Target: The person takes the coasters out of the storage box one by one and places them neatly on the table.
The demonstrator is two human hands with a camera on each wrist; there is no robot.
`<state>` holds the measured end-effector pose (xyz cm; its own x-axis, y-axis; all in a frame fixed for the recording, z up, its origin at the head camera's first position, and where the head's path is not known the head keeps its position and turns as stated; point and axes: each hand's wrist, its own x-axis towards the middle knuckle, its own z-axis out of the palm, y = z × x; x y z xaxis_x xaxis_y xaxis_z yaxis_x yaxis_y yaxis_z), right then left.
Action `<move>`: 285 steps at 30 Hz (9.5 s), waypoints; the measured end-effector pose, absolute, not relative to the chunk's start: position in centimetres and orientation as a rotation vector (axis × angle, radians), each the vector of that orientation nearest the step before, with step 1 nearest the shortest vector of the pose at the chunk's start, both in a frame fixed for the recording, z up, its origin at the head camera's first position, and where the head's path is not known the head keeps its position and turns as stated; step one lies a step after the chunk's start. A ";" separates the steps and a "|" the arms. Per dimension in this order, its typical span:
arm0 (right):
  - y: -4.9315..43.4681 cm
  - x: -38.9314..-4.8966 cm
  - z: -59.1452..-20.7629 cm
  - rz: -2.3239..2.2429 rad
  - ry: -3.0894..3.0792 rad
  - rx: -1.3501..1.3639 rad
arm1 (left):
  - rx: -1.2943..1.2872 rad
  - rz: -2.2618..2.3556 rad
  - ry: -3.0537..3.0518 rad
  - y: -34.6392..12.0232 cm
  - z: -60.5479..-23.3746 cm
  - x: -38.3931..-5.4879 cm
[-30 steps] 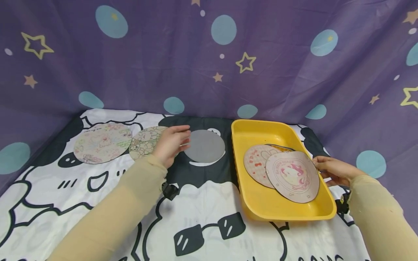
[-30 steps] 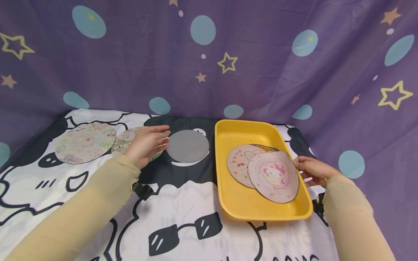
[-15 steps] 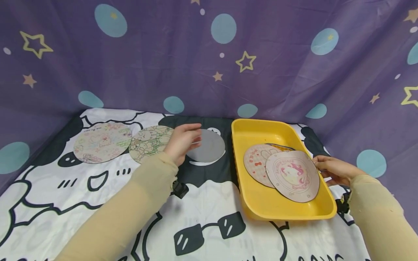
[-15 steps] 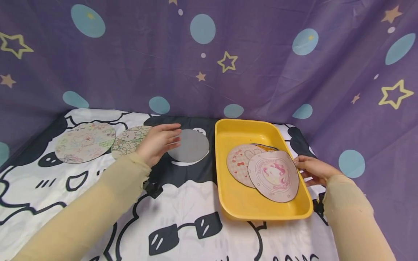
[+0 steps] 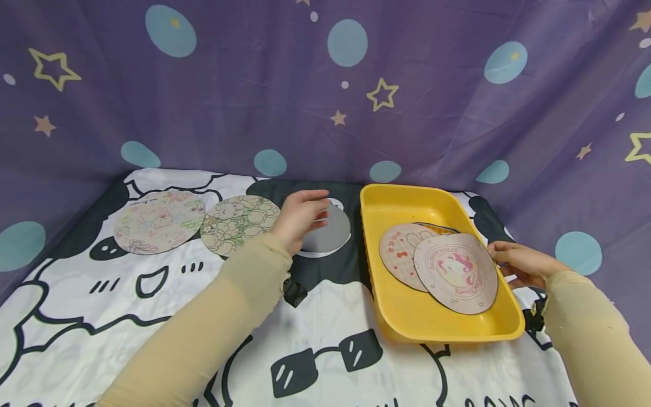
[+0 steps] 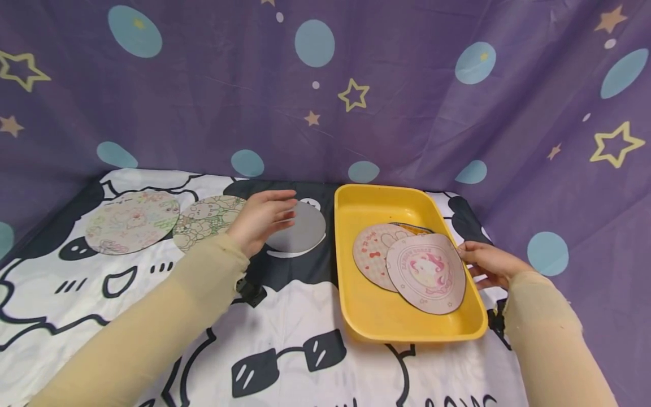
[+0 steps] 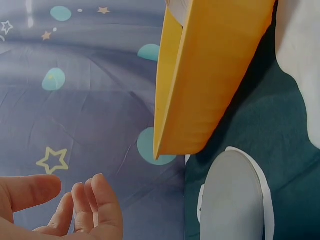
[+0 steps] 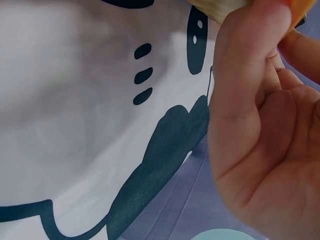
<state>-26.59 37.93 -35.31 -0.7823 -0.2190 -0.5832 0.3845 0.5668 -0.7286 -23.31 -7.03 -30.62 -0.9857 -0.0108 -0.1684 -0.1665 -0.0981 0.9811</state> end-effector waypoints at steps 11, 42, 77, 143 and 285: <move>37.9 -26.7 -35.3 -1.206 2.162 0.121 | -0.223 2.197 2.044 -5.6 -30.5 -23.2; 38.0 -26.6 -35.5 -1.230 2.157 0.135 | -0.174 2.156 2.007 -0.1 -30.3 -23.4; 38.1 -26.6 -35.5 -1.218 2.170 0.142 | -0.342 2.373 1.651 8.0 -33.2 -24.5; 38.1 -26.6 -35.5 -1.232 2.162 0.149 | -0.444 2.042 1.658 9.9 -35.6 -24.3; 37.5 -26.5 -35.0 -1.250 2.215 0.158 | 0.092 1.956 1.880 -3.6 -29.9 -21.2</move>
